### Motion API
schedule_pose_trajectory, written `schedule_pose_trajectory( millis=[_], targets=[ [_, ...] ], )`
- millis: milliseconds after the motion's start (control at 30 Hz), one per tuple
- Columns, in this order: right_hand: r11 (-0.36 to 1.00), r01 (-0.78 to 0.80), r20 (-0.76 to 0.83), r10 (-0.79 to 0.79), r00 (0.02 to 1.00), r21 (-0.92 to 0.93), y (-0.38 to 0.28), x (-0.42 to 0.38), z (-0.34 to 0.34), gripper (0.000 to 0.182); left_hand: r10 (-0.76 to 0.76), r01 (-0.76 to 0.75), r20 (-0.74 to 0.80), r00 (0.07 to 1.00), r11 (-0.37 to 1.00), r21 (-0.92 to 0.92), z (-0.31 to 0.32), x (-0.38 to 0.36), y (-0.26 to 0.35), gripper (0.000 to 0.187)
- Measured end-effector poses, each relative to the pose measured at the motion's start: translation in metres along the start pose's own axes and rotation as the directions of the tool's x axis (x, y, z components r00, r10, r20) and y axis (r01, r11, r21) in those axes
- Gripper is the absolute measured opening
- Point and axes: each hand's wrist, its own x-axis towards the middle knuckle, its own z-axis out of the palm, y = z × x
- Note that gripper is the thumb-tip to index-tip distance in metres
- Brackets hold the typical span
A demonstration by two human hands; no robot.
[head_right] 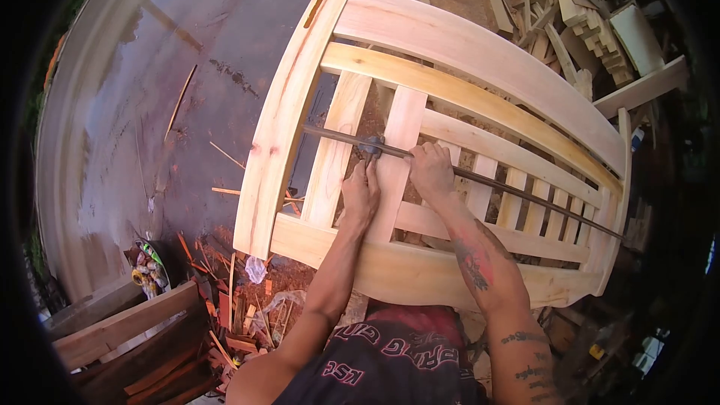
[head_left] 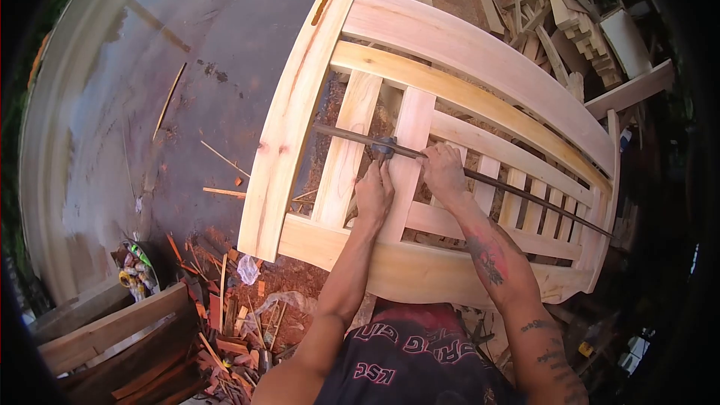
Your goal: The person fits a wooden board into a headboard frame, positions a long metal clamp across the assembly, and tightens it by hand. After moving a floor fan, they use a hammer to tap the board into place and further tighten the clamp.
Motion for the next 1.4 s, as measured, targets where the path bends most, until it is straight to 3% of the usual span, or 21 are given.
schedule_pose_trajectory(
  millis=[67, 467, 567, 633, 700, 800, 833, 867, 967, 1033, 1067, 1133, 1200, 1233, 1267, 1300, 1367, 1400],
  targets=[
    [0.997, 0.072, -0.012, -0.072, 0.997, -0.001, 0.006, 0.008, -0.003, 0.015, -0.04, 0.036, -0.082, 0.996, 0.999, -0.041, 0.009, 0.004, 0.007, 0.021],
    [0.996, 0.083, 0.107, -0.079, 0.991, -0.029, 0.012, 0.011, -0.008, 0.019, -0.193, 0.183, -0.067, 0.979, 0.974, -0.129, 0.009, 0.015, 0.023, 0.025],
    [0.998, 0.059, 0.107, -0.055, 0.993, -0.027, 0.013, 0.012, -0.009, 0.019, -0.347, 0.352, 0.066, 0.936, 0.931, -0.094, 0.0, 0.025, 0.034, 0.026],
    [0.999, 0.049, 0.109, -0.047, 0.993, -0.014, 0.014, 0.012, -0.006, 0.02, -0.426, 0.43, 0.063, 0.903, 0.9, -0.074, 0.004, 0.033, 0.048, 0.03],
    [0.999, 0.052, 0.106, -0.053, 0.993, 0.014, 0.016, 0.012, -0.006, 0.02, -0.49, 0.498, 0.145, 0.859, 0.867, -0.023, 0.012, 0.04, 0.055, 0.04],
    [0.993, 0.07, 0.106, -0.08, 0.991, 0.096, 0.023, 0.011, -0.006, 0.021, -0.259, 0.237, -0.189, 0.947, 0.962, -0.135, 0.058, 0.027, 0.004, 0.04],
    [0.989, 0.074, 0.105, -0.087, 0.991, 0.126, 0.027, 0.011, -0.006, 0.021, -0.427, 0.347, -0.054, 0.903, 0.796, -0.496, 0.042, 0.034, 0.011, 0.06],
    [0.988, 0.083, 0.08, -0.094, 0.992, 0.133, 0.029, 0.012, -0.007, 0.021, -0.506, 0.458, 0.153, 0.849, 0.559, -0.691, 0.012, 0.038, 0.045, 0.081],
    [0.988, 0.068, 0.084, -0.08, 0.993, 0.14, 0.026, 0.009, -0.009, 0.02, -0.594, 0.506, -0.013, 0.804, 0.696, -0.509, 0.039, 0.061, 0.051, 0.104],
    [0.986, 0.051, 0.088, -0.065, 0.994, 0.158, 0.027, 0.009, -0.01, 0.021, -0.663, 0.575, 0.059, 0.746, 0.598, -0.558, 0.045, 0.068, 0.054, 0.107],
    [0.984, 0.045, 0.09, -0.061, 0.994, 0.17, 0.026, 0.009, -0.01, 0.021, -0.654, 0.564, 0.011, 0.757, 0.645, -0.516, 0.033, 0.063, 0.068, 0.11],
    [0.987, 0.048, 0.113, -0.066, 0.991, 0.157, 0.024, 0.008, -0.012, 0.021, -0.512, 0.533, 0.237, 0.826, 0.57, -0.625, 0.006, 0.048, 0.054, 0.109],
    [0.989, 0.047, 0.12, -0.064, 0.991, 0.143, 0.026, 0.015, -0.016, 0.02, -0.271, 0.355, 0.229, 0.935, 0.722, -0.595, -0.009, 0.022, 0.025, 0.089],
    [0.989, 0.038, 0.118, -0.054, 0.992, 0.14, 0.025, 0.015, -0.018, 0.02, -0.28, 0.33, 0.197, 0.94, 0.892, -0.309, -0.024, 0.013, 0.022, 0.085],
    [0.99, 0.021, 0.128, -0.039, 0.991, 0.143, 0.024, 0.012, -0.017, 0.019, -0.287, 0.288, 0.166, 0.943, 0.957, 0.018, -0.036, 0.008, 0.023, 0.081],
    [0.988, 0.035, 0.116, -0.052, 0.992, 0.148, 0.025, 0.011, -0.014, 0.019, -0.094, 0.073, 0.126, 0.988, 0.984, 0.162, -0.046, 0.013, 0.037, 0.079],
    [0.987, 0.026, 0.159, -0.051, 0.986, 0.156, 0.023, 0.01, -0.017, 0.02, 0.305, -0.335, 0.138, 0.942, 0.831, 0.445, -0.063, 0.04, 0.064, 0.074],
    [0.988, 0.031, 0.167, -0.056, 0.984, 0.153, 0.023, 0.013, -0.018, 0.02, 0.324, -0.428, 0.295, 0.899, 0.792, 0.435, -0.064, 0.06, 0.053, 0.074]
  ],
)
